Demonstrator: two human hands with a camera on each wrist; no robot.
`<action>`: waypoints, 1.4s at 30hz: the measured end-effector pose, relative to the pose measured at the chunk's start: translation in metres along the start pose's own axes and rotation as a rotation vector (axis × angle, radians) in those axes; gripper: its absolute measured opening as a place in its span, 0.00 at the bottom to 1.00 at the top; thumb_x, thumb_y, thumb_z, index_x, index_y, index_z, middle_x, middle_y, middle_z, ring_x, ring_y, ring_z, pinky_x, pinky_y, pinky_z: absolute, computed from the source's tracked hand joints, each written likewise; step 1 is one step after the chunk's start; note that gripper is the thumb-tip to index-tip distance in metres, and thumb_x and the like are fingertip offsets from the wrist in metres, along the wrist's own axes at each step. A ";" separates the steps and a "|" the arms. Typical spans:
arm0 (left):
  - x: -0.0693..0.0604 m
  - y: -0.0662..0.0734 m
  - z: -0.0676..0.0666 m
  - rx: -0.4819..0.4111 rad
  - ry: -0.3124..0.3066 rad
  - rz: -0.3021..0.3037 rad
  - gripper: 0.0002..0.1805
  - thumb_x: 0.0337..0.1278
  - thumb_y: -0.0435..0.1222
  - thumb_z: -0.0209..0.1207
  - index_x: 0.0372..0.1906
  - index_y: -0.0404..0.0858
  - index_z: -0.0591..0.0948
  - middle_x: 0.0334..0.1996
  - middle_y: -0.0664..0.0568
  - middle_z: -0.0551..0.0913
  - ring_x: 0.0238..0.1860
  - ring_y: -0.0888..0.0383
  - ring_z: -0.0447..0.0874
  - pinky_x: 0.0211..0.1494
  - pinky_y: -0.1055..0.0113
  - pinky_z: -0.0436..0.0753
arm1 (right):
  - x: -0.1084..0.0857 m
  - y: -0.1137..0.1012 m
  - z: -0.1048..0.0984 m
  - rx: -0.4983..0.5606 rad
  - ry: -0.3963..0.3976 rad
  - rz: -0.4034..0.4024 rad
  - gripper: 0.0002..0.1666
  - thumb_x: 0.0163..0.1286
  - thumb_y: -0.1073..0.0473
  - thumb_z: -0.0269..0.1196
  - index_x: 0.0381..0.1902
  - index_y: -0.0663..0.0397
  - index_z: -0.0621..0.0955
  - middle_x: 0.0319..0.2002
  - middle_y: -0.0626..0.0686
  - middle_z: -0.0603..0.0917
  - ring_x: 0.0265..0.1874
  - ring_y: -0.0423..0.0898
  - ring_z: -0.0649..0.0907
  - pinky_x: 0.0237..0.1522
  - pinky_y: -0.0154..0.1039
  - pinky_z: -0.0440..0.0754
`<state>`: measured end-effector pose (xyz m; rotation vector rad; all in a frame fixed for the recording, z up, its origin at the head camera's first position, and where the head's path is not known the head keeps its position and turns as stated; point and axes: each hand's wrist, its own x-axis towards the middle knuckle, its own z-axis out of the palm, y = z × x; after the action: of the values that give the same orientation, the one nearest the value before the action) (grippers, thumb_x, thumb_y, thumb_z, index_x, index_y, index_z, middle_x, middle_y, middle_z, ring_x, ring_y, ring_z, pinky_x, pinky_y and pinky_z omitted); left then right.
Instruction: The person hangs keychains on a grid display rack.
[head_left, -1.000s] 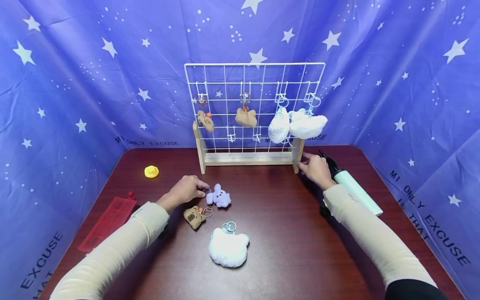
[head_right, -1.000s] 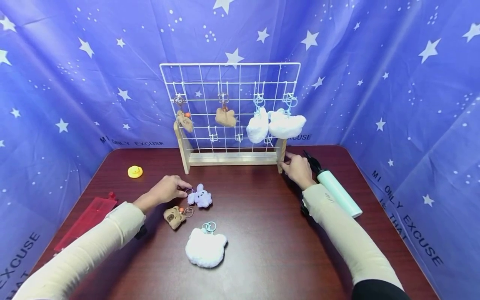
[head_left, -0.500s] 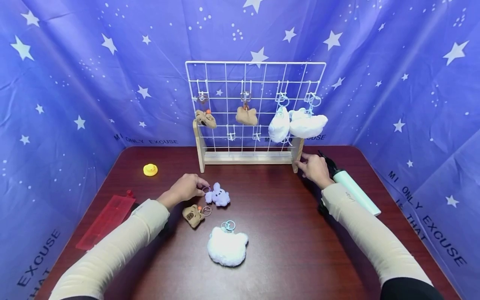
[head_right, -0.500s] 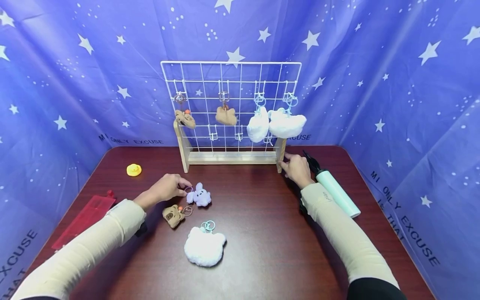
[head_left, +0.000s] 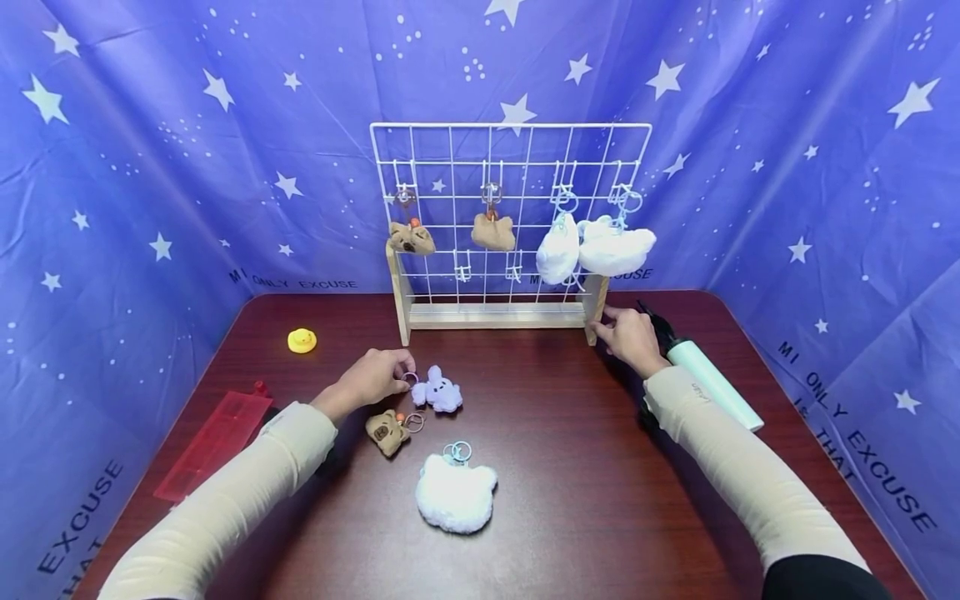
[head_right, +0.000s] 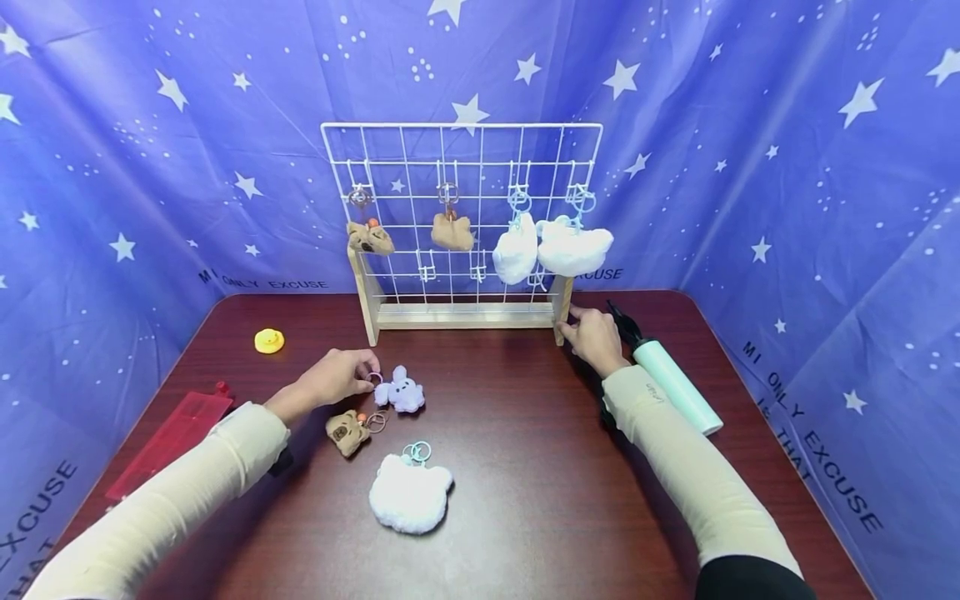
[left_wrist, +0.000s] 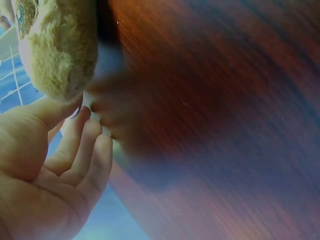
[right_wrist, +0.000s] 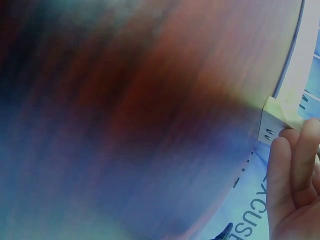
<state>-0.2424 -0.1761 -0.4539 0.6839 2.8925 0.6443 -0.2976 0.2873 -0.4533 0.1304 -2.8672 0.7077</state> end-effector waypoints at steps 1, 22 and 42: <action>0.000 0.000 0.000 -0.002 0.002 0.004 0.10 0.54 0.30 0.71 0.37 0.44 0.82 0.31 0.52 0.91 0.34 0.59 0.88 0.43 0.58 0.85 | 0.000 0.000 0.000 0.000 -0.002 0.000 0.31 0.72 0.48 0.65 0.67 0.60 0.78 0.17 0.50 0.87 0.13 0.39 0.83 0.43 0.55 0.84; -0.009 0.000 -0.014 -0.067 -0.053 -0.007 0.12 0.56 0.27 0.69 0.44 0.43 0.90 0.31 0.53 0.91 0.33 0.62 0.87 0.38 0.67 0.84 | -0.001 0.001 0.001 -0.014 -0.015 0.018 0.33 0.72 0.47 0.65 0.68 0.60 0.77 0.13 0.46 0.85 0.12 0.38 0.82 0.33 0.47 0.84; -0.005 0.005 -0.019 -0.142 0.045 0.047 0.13 0.60 0.32 0.68 0.50 0.42 0.89 0.31 0.52 0.92 0.30 0.64 0.87 0.30 0.71 0.79 | 0.000 0.000 -0.001 -0.015 -0.005 -0.007 0.32 0.72 0.48 0.65 0.65 0.62 0.79 0.15 0.47 0.85 0.12 0.39 0.81 0.26 0.44 0.81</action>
<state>-0.2394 -0.1822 -0.4343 0.7297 2.8440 0.8721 -0.2972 0.2879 -0.4530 0.1401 -2.8750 0.6847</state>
